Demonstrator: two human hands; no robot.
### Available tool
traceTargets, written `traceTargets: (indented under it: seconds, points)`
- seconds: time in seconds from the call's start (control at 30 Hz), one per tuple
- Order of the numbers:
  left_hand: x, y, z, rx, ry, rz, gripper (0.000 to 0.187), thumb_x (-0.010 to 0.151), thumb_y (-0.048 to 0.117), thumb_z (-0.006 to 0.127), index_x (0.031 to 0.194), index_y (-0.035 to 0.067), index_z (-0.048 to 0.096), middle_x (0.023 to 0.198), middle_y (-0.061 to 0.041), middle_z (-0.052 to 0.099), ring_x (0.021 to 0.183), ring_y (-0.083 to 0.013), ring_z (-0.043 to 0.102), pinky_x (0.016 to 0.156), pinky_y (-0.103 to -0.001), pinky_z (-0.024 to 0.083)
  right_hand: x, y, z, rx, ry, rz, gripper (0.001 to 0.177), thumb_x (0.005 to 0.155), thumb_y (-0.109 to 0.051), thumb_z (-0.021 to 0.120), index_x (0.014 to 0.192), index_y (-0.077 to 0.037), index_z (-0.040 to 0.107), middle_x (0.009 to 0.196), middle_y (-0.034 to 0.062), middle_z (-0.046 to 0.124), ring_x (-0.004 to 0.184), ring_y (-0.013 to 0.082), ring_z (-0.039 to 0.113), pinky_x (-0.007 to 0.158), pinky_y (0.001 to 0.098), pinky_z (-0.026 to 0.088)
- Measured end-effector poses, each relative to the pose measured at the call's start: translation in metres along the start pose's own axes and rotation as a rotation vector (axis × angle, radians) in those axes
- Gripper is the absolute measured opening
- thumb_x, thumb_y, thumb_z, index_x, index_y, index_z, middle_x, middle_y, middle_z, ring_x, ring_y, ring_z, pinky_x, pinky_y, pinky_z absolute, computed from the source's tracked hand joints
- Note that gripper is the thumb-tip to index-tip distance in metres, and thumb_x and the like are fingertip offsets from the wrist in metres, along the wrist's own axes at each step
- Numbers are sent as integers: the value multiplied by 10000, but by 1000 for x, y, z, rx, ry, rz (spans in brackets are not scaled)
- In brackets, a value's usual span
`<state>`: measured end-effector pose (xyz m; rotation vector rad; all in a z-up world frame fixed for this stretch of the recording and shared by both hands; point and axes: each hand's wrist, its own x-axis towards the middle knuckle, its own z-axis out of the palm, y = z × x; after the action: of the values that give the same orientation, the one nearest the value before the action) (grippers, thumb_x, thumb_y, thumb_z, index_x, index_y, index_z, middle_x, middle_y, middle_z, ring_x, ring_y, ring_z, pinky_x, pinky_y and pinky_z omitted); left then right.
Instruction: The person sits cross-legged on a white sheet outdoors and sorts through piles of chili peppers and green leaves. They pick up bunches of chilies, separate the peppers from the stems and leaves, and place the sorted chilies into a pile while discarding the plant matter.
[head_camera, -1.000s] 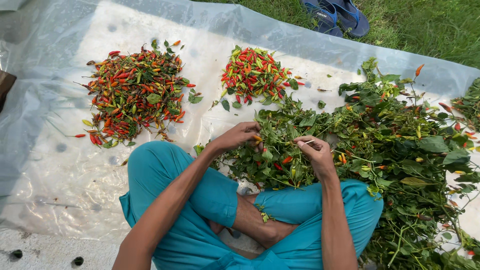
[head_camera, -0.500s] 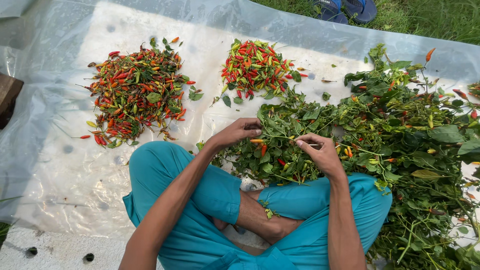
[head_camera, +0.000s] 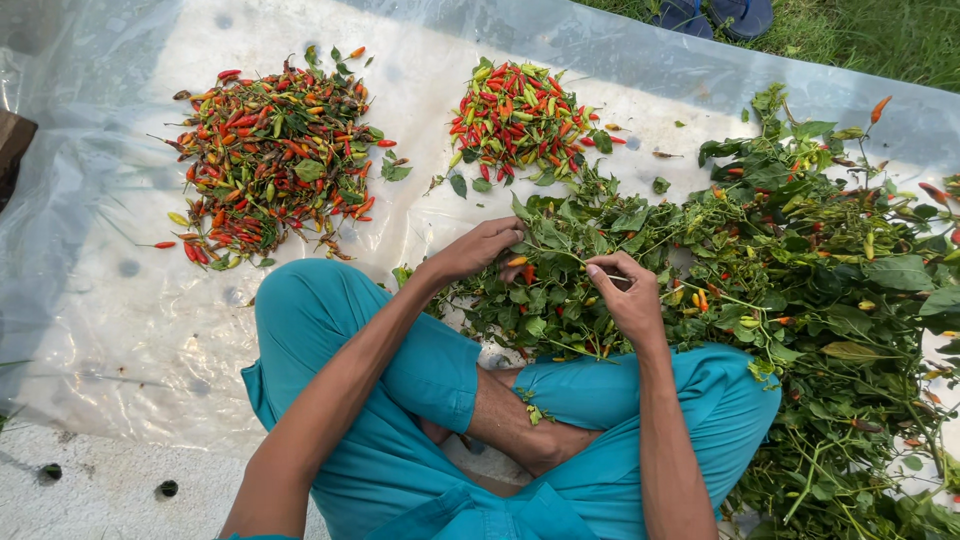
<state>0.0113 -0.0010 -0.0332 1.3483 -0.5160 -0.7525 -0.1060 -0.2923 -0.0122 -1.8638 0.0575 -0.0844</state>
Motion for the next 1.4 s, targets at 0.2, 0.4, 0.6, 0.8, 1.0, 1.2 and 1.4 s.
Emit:
traceTargets:
  seconds: [0.2,0.4,0.6,0.8,1.0,1.2,1.4]
  points:
    - [-11,32,13,204,53,-30,266,1180,336,566,1102,105,672,794,-138,826,752,-226,816,804,-355,594,0,-1,3,-45,-10,-14,119,1075,-110,826,1161,-34,859,963,131,734,1013,123,669,803,338,620]
    - [11,-33,-6,549,129,39,343,1206,286,474,1094,27,668,889,-221,744,831,-398,726,824,-484,554,1,-3,5,-76,-12,-19,94,1069,-102,823,1135,-49,865,943,129,731,986,126,672,773,325,603]
    - [17,-53,-10,534,129,89,306,1158,192,490,1338,64,701,681,-134,703,629,-283,641,755,-433,542,1,-8,8,-74,-29,-14,91,1064,-122,836,1124,-62,870,928,117,748,956,109,671,780,312,590]
    - [5,-22,-1,508,151,73,478,1116,102,466,1541,65,681,601,-75,680,591,-245,618,744,-396,549,0,-16,9,-99,-56,-44,78,1051,-121,845,1104,-78,882,895,122,745,920,121,679,753,337,585]
    - [9,-26,-2,257,166,97,410,1164,78,398,1460,112,680,819,-117,728,745,-213,702,772,-394,572,-1,-20,12,-31,-47,-1,89,1061,-122,832,1114,-61,870,909,107,753,925,109,670,765,306,593]
    - [-4,22,0,33,223,110,182,1135,109,648,1286,45,728,1043,-100,777,934,-151,673,900,-349,558,-1,-17,2,79,24,5,113,1085,-155,819,1115,-56,864,906,63,729,952,78,666,757,280,595]
    - [-4,5,2,-346,165,62,225,1174,93,503,1349,30,630,930,-46,591,782,-61,504,652,-201,474,-1,-13,-1,125,19,-21,98,1063,-118,823,1093,-38,871,907,94,749,985,109,689,806,317,605]
